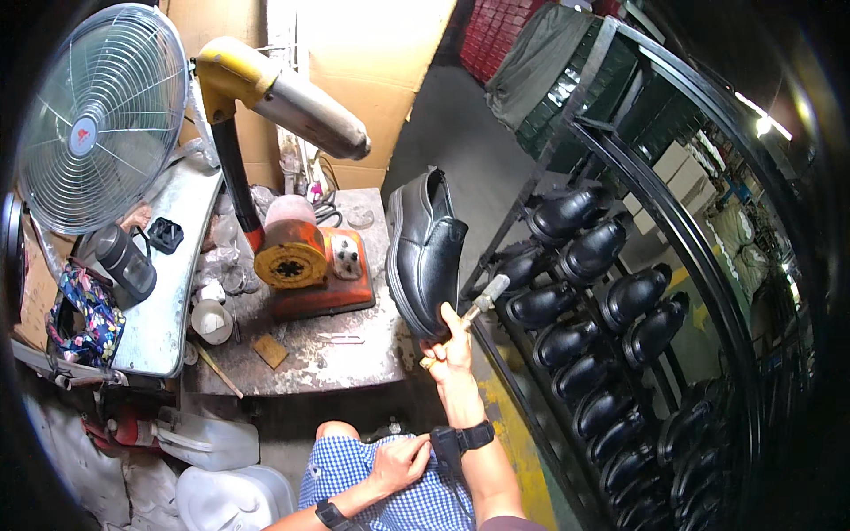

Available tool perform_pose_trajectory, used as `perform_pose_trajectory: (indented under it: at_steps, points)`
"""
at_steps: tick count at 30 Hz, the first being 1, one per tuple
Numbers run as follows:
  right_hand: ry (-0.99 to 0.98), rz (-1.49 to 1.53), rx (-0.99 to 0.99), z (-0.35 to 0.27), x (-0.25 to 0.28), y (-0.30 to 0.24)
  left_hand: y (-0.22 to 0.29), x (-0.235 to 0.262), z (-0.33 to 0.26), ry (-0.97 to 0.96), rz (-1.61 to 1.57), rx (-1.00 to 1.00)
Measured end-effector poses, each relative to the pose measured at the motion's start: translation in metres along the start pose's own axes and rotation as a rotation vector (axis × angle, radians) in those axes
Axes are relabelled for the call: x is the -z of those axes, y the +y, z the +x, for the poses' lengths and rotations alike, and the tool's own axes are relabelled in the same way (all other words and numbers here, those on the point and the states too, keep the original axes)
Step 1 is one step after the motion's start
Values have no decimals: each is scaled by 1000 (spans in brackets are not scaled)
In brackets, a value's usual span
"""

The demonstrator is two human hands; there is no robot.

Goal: Inspecting black dress shoes and tapping edges with a small hammer for finishing.

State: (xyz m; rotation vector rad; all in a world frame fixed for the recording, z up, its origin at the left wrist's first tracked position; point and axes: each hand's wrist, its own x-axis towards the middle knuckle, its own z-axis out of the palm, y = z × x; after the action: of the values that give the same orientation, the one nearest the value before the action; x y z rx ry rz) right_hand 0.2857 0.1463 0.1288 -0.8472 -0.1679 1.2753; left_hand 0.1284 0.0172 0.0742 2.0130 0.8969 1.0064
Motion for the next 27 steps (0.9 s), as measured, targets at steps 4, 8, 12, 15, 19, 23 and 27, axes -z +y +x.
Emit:
perform_pose_trajectory:
  at_steps: [4,8,12,15,19,23,27]
  points:
    - [-67,36,-39,43,-36,4,-10,0,-2,42,13,6]
    - [-66,27,-37,67,-70,5,-10,5,0,99,-18,2]
    - [-164,101,-62,85,-91,7,-16,6,-2,73,-32,31]
    - [-168,109,-62,92,-102,8,-10,5,-7,135,-51,109]
    - [-217,105,-72,96,-113,5,-9,9,-6,103,-37,143]
    - [-268,127,-105,91,-115,4,-10,10,-8,105,-93,180]
    - [-168,-242,129,75,-93,8,-10,13,-8,122,-97,181]
